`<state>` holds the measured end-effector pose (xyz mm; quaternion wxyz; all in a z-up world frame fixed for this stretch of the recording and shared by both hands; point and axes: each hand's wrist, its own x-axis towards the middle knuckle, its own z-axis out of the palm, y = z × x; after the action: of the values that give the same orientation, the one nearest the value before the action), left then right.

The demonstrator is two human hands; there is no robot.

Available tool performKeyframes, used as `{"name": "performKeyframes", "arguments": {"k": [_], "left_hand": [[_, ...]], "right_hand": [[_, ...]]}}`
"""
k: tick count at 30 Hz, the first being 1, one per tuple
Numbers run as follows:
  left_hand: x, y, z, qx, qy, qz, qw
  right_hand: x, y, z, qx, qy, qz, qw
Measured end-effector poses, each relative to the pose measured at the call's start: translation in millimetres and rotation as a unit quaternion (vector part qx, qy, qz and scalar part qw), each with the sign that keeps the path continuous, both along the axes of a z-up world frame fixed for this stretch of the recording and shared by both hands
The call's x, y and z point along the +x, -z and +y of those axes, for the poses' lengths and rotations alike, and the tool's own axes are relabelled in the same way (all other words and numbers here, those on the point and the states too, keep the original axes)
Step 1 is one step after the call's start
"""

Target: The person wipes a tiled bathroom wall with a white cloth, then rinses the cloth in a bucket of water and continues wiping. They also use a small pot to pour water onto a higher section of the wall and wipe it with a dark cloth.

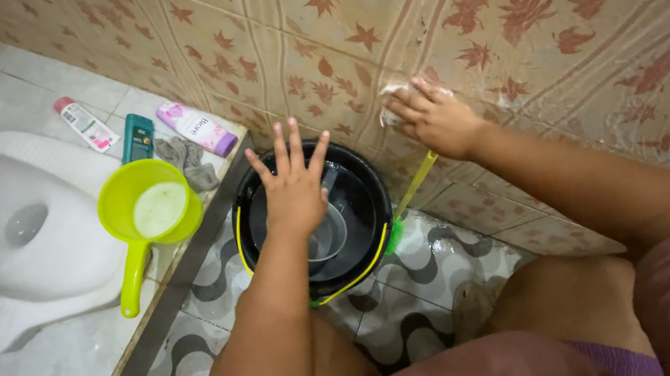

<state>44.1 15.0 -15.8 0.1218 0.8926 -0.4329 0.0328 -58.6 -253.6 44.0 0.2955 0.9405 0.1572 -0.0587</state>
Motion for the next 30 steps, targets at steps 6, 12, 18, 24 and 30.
{"name": "performKeyframes", "arguments": {"k": [6,12,18,24,30], "left_hand": [[-20,6,-14,0.014,0.029,-0.012,0.999],[-43,7,-22,0.006,0.052,-0.011,0.999],[-63,2,-19,0.003,0.056,-0.013,0.998],[-72,-1,-15,0.017,0.056,0.013,0.998],[-81,6,-26,0.005,0.061,-0.012,0.998]], "right_hand": [[-4,-79,-53,0.069,0.001,-0.341,0.938],[-52,-80,-75,0.038,0.045,-0.421,0.905],[-117,0,-68,0.03,0.031,-0.072,0.996],[-158,-111,-104,0.257,0.131,-0.375,0.881],[-179,-54,-109,0.135,0.098,-0.469,0.867]]}}
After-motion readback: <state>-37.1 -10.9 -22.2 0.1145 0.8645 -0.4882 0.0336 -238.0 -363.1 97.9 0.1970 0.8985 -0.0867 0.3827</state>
